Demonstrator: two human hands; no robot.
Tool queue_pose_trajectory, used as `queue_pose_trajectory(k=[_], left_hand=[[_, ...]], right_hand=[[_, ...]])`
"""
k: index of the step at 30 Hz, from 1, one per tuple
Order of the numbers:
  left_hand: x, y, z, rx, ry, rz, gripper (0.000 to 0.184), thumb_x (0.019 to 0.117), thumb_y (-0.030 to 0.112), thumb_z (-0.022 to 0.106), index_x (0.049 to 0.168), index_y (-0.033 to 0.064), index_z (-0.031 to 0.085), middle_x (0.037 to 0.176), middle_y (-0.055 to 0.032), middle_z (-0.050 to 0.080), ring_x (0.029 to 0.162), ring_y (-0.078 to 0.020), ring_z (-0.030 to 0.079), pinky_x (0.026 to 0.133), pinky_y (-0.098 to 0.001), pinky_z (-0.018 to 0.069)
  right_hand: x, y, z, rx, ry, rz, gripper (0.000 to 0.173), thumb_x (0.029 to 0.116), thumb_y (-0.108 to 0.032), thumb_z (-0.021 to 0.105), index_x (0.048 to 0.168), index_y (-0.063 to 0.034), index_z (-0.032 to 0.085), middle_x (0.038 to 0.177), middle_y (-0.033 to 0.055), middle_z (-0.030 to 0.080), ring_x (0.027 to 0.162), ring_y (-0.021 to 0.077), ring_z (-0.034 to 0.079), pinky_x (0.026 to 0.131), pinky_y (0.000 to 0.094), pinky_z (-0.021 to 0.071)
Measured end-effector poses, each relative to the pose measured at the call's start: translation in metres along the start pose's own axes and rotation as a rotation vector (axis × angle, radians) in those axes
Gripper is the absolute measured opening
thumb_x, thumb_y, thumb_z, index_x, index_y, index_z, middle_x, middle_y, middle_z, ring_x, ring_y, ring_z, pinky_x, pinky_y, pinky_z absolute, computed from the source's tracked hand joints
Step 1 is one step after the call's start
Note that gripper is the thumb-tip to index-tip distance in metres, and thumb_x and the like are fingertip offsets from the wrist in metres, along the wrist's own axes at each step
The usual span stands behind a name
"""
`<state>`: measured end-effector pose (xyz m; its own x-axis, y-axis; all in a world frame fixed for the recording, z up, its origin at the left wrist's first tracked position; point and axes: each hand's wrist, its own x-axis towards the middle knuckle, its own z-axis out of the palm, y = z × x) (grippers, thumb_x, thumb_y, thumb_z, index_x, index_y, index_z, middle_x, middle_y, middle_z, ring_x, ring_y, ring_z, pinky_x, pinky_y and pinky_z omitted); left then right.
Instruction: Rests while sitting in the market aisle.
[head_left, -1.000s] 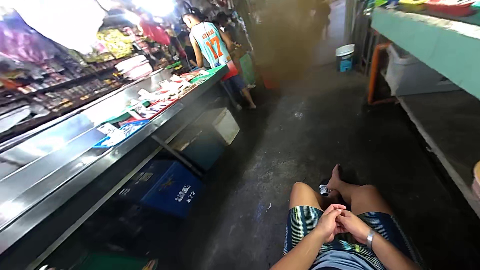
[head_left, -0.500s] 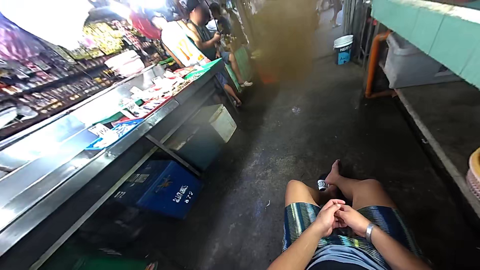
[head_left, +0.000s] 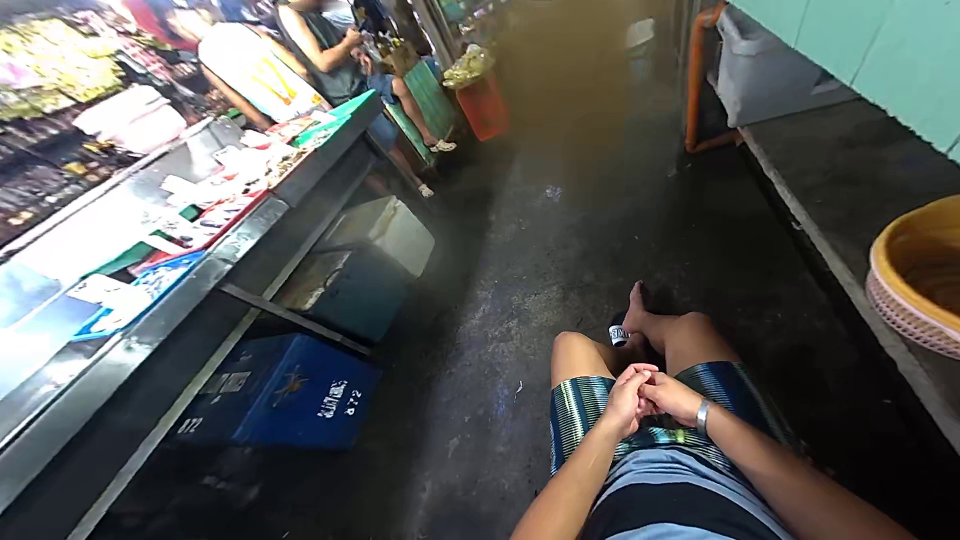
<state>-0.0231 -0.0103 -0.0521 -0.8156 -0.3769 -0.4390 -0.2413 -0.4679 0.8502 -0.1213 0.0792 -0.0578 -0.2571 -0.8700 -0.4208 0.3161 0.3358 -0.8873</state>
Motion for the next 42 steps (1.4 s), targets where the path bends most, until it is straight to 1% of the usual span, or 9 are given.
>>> queue_pose_trajectory(k=[3,8,12,17,22,25,30,35,42], left_hand=[[-0.002,0.002,-0.003,-0.182,-0.111,0.030,0.028,0.1086,0.026,0.039,0.122,0.0153,0.061,0.058,0.0060,0.044,0.046,-0.0070,0.042,0.049,-0.0250,0.0461],[-0.003,0.000,-0.028,-0.414,-0.669,-0.042,0.046,0.0980,0.058,0.050,0.118,0.0230,0.073,0.055,0.0096,0.047,0.047,-0.0091,0.048,0.052,-0.0322,0.0519],[-0.009,-0.001,-0.023,-0.283,-0.680,-0.035,0.050,0.0943,0.057,0.061,0.127,0.0206,0.072,0.060,0.0038,0.058,0.049,-0.0125,0.056,0.054,-0.0399,0.0588],[-0.010,-0.005,-0.027,-0.218,-0.642,-0.038,0.046,0.0950,0.051,0.064,0.128,0.0192,0.072,0.062,0.0006,0.063,0.052,-0.0137,0.061,0.058,-0.0406,0.0606],[-0.023,0.002,0.001,-0.119,-0.178,-0.102,0.039,0.1093,0.029,0.035,0.108,0.0127,0.070,0.052,0.0015,0.053,0.046,-0.0138,0.056,0.058,-0.0389,0.0593],[-0.024,-0.001,0.001,-0.141,-0.162,-0.066,0.040,0.1095,0.029,0.035,0.109,0.0117,0.071,0.053,0.0008,0.055,0.047,-0.0135,0.057,0.058,-0.0368,0.0589],[-0.021,-0.001,-0.004,-0.093,-0.154,-0.087,0.035,0.1098,0.026,0.039,0.113,0.0082,0.069,0.062,-0.0050,0.061,0.053,-0.0162,0.061,0.060,-0.0354,0.0587],[-0.027,-0.002,-0.003,-0.115,-0.128,-0.053,0.037,0.1098,0.027,0.038,0.111,0.0083,0.069,0.060,-0.0037,0.058,0.052,-0.0149,0.058,0.058,-0.0333,0.0563],[-0.020,-0.002,-0.016,-0.030,-0.218,-0.110,0.036,0.1109,0.032,0.039,0.122,0.0128,0.066,0.060,-0.0001,0.053,0.053,-0.0152,0.056,0.061,-0.0372,0.0565]], right_hand=[[-0.001,-0.003,-0.001,0.030,0.003,-0.006,0.026,0.1066,-0.022,0.051,0.116,-0.0021,0.064,0.085,0.0058,0.068,0.073,0.0141,0.068,0.072,0.0342,0.0599],[-0.006,-0.001,-0.010,0.072,-0.067,-0.047,0.034,0.1010,-0.026,0.065,0.127,-0.0043,0.062,0.105,0.0120,0.071,0.090,0.0210,0.070,0.080,0.0429,0.0595],[-0.021,0.000,-0.001,-0.016,-0.090,-0.209,0.036,0.1041,-0.022,0.057,0.128,0.0037,0.063,0.115,0.0151,0.068,0.104,0.0173,0.066,0.097,0.0402,0.0533],[-0.009,0.012,-0.009,-0.154,-0.155,-0.216,0.044,0.1074,-0.032,0.049,0.134,0.0013,0.061,0.130,0.0194,0.065,0.120,0.0233,0.062,0.107,0.0453,0.0464],[-0.006,0.008,-0.004,-0.138,-0.054,-0.097,0.034,0.1050,-0.026,0.055,0.126,-0.0014,0.066,0.114,0.0148,0.069,0.102,0.0200,0.065,0.094,0.0441,0.0521],[-0.003,0.009,-0.001,-0.109,-0.047,-0.049,0.030,0.1042,-0.028,0.056,0.124,-0.0076,0.065,0.101,0.0086,0.068,0.084,0.0153,0.064,0.077,0.0393,0.0542],[-0.009,0.005,-0.002,-0.140,-0.058,-0.063,0.033,0.1035,-0.032,0.059,0.123,-0.0066,0.066,0.100,0.0092,0.068,0.085,0.0163,0.064,0.079,0.0400,0.0543],[-0.005,0.012,0.006,-0.044,-0.022,-0.020,0.026,0.1033,-0.030,0.058,0.122,-0.0131,0.066,0.074,0.0012,0.062,0.055,0.0094,0.054,0.052,0.0281,0.0476],[-0.007,0.009,0.004,-0.024,-0.062,-0.004,0.025,0.1031,-0.025,0.057,0.121,-0.0098,0.066,0.077,0.0025,0.065,0.064,0.0125,0.063,0.063,0.0332,0.0556]])
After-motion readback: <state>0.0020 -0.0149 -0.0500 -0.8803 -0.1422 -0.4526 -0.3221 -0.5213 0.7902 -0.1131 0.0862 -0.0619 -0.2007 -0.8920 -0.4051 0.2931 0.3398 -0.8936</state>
